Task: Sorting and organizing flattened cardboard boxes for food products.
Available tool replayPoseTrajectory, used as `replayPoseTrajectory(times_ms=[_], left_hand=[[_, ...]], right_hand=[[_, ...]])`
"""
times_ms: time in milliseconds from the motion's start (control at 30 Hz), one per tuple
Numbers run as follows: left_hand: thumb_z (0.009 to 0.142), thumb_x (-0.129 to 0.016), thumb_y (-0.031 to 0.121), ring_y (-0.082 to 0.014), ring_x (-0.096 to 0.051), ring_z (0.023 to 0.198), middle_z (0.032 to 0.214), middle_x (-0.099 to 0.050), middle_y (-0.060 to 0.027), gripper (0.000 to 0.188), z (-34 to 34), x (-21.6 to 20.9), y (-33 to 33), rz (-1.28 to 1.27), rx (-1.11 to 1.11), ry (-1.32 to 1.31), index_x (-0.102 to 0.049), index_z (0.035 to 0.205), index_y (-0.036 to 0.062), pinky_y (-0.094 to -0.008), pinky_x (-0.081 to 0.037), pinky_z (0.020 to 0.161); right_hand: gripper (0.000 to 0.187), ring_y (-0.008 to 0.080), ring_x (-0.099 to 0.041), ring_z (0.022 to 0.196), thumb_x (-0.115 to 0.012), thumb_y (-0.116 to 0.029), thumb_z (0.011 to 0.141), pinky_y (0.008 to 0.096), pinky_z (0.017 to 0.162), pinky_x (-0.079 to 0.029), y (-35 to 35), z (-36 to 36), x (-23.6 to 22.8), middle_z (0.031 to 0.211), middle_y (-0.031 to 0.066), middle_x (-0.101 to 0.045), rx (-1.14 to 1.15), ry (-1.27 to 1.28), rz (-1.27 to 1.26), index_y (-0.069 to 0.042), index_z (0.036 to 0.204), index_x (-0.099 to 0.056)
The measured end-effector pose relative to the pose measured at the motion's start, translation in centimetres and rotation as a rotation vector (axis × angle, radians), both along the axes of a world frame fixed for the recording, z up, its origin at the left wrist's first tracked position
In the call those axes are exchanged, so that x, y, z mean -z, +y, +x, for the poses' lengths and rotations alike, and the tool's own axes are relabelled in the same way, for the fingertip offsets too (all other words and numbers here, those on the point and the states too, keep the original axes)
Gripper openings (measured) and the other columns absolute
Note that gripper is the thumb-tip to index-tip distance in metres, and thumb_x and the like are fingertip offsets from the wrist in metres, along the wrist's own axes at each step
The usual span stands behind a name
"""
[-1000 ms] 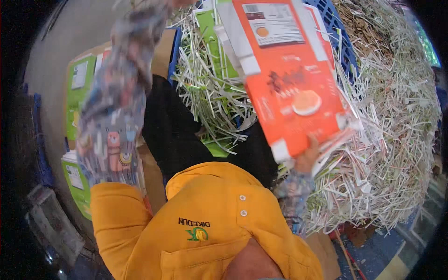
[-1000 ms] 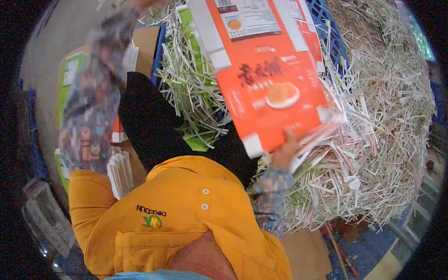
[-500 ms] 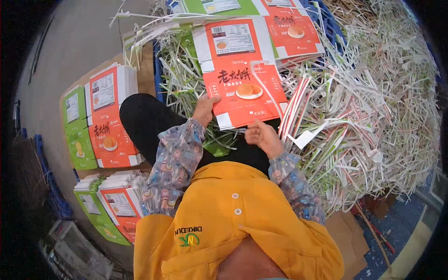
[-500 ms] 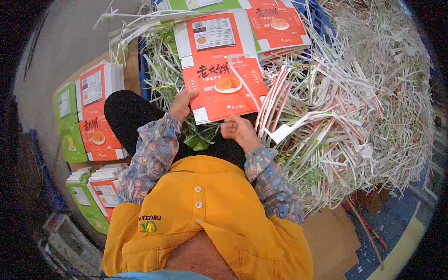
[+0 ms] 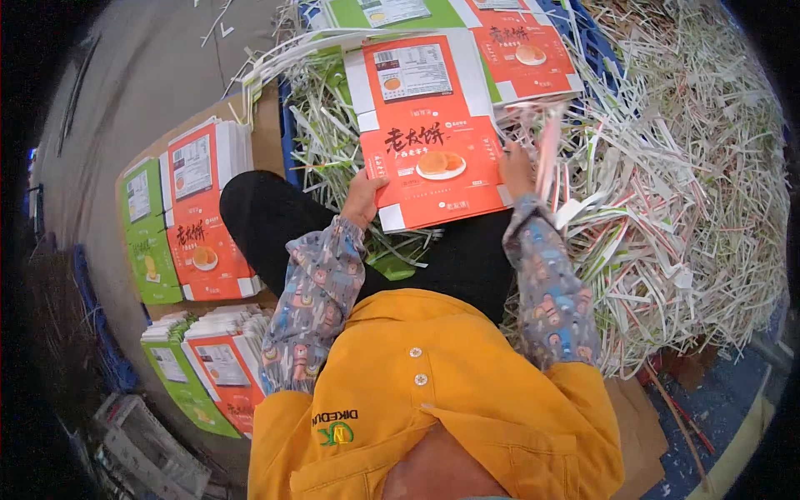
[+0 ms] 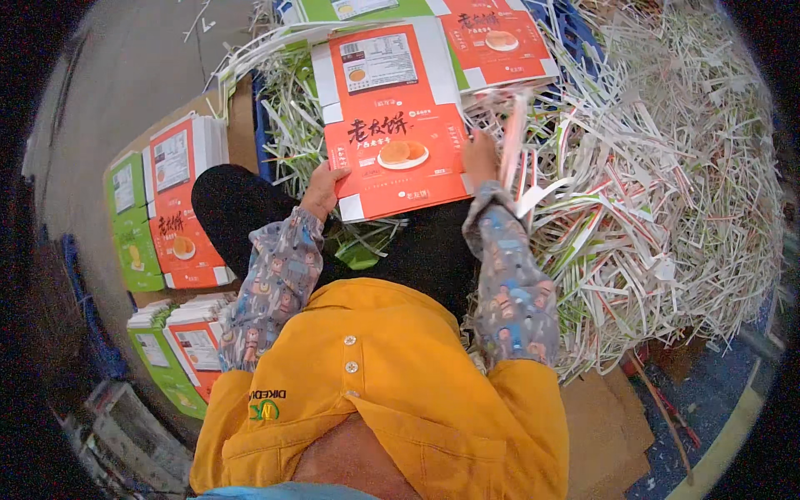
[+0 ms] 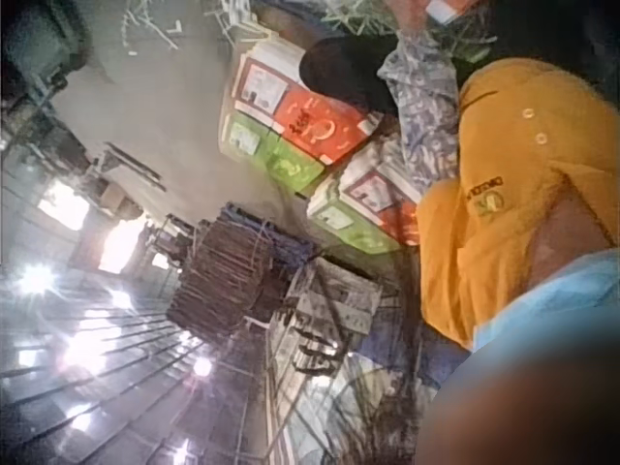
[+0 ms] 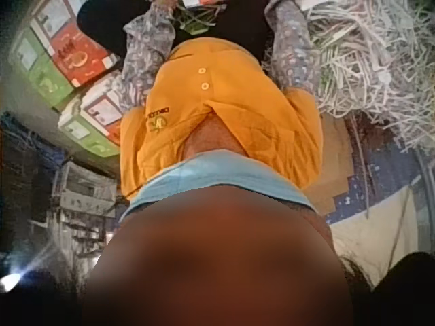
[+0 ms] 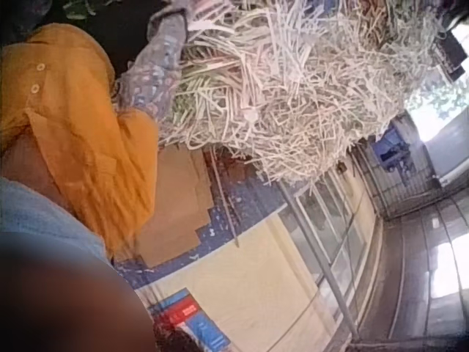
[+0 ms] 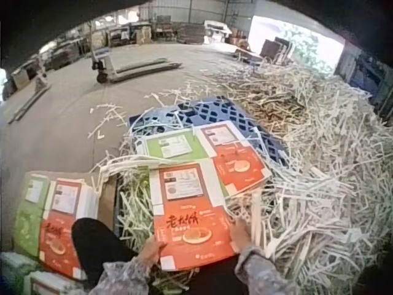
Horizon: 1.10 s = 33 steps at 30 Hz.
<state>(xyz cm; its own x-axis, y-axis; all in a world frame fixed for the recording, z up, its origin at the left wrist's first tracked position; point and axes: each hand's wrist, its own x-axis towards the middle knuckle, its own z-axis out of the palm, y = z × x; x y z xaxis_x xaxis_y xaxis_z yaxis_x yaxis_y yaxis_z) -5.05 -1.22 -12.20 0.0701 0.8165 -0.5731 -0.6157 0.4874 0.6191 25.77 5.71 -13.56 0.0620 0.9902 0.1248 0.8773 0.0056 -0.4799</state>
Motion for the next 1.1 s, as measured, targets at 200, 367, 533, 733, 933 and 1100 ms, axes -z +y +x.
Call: replayPoseTrajectory(times_ms=[200, 367, 533, 733, 933, 1100], left_hand=[[0.069, -0.049, -0.005, -0.0224, -0.055, 0.089, 0.102, -0.053, -0.0128, 0.038, 0.6, 0.4, -1.1, 0.034, 0.068, 0.021, -0.039, 0.106, -0.0032, -0.0319, -0.046, 0.077], [0.072, -0.056, 0.001, -0.0224, -0.052, 0.095, 0.108, -0.049, -0.0125, 0.051, 2.6, -1.5, -2.3, -0.196, 0.028, 0.270, -0.032, 0.116, 0.0028, -0.0360, -0.046, 0.078], [0.076, -0.056, 0.004, -0.0224, -0.057, 0.086, 0.100, -0.055, -0.0122, 0.034, -0.1, -2.4, -2.2, -0.207, -0.002, -0.002, -0.044, 0.108, 0.0010, -0.0349, -0.050, 0.071], [0.075, -0.055, 0.000, -0.0208, -0.058, 0.082, 0.098, -0.056, -0.0117, 0.032, -2.9, -6.7, -2.1, -0.025, 0.024, 0.137, -0.046, 0.105, -0.0029, -0.0333, -0.049, 0.073], [0.076, -0.054, 0.002, -0.0201, -0.057, 0.087, 0.102, -0.055, -0.0121, 0.033, -3.9, -9.8, -2.7, -0.025, 0.031, 0.133, -0.046, 0.107, -0.0028, -0.0315, -0.048, 0.073], [0.075, -0.055, 0.003, -0.0204, -0.057, 0.085, 0.100, -0.056, -0.0117, 0.032, -5.7, -11.3, -2.6, -0.034, 0.070, 0.174, -0.047, 0.106, -0.0034, -0.0325, -0.047, 0.074]], right_hand=[[0.025, 0.0383, -0.051, 0.080, -0.046, -0.020, 0.076, 0.0448, 0.069, -0.039, -1.2, 0.9, -0.5, 0.084, 0.0222, -0.054, -0.043, 0.032, -0.281, 0.001, 0.081, -0.056], [0.023, 0.0345, -0.049, 0.078, -0.046, -0.018, 0.075, 0.0419, 0.070, -0.038, -2.8, -0.2, -1.0, 0.080, 0.0192, -0.053, -0.022, 0.148, -0.044, 0.001, 0.083, -0.056], [0.023, 0.0340, -0.048, 0.083, -0.049, -0.017, 0.074, 0.0410, 0.073, -0.037, -3.8, -1.7, -3.7, 0.084, 0.0198, -0.052, -0.037, 0.147, -0.239, 0.000, 0.087, -0.056], [0.033, 0.0375, -0.046, 0.089, -0.051, -0.016, 0.073, 0.0411, 0.080, -0.037, -0.6, -6.4, -5.9, 0.095, 0.0241, -0.049, -0.169, 0.209, 0.176, 0.003, 0.100, -0.048], [0.046, 0.0435, -0.050, 0.084, -0.049, -0.034, 0.076, 0.0452, 0.078, -0.039, 2.4, -6.3, -3.0, 0.089, 0.0296, -0.053, 0.184, 0.210, -0.475, 0.011, 0.088, -0.051], [0.045, 0.0374, -0.053, 0.074, -0.047, -0.038, 0.078, 0.0412, 0.066, -0.039, 1.7, -6.0, -1.9, 0.078, 0.0240, -0.056, 0.179, 0.502, -0.328, 0.006, 0.082, -0.053]])
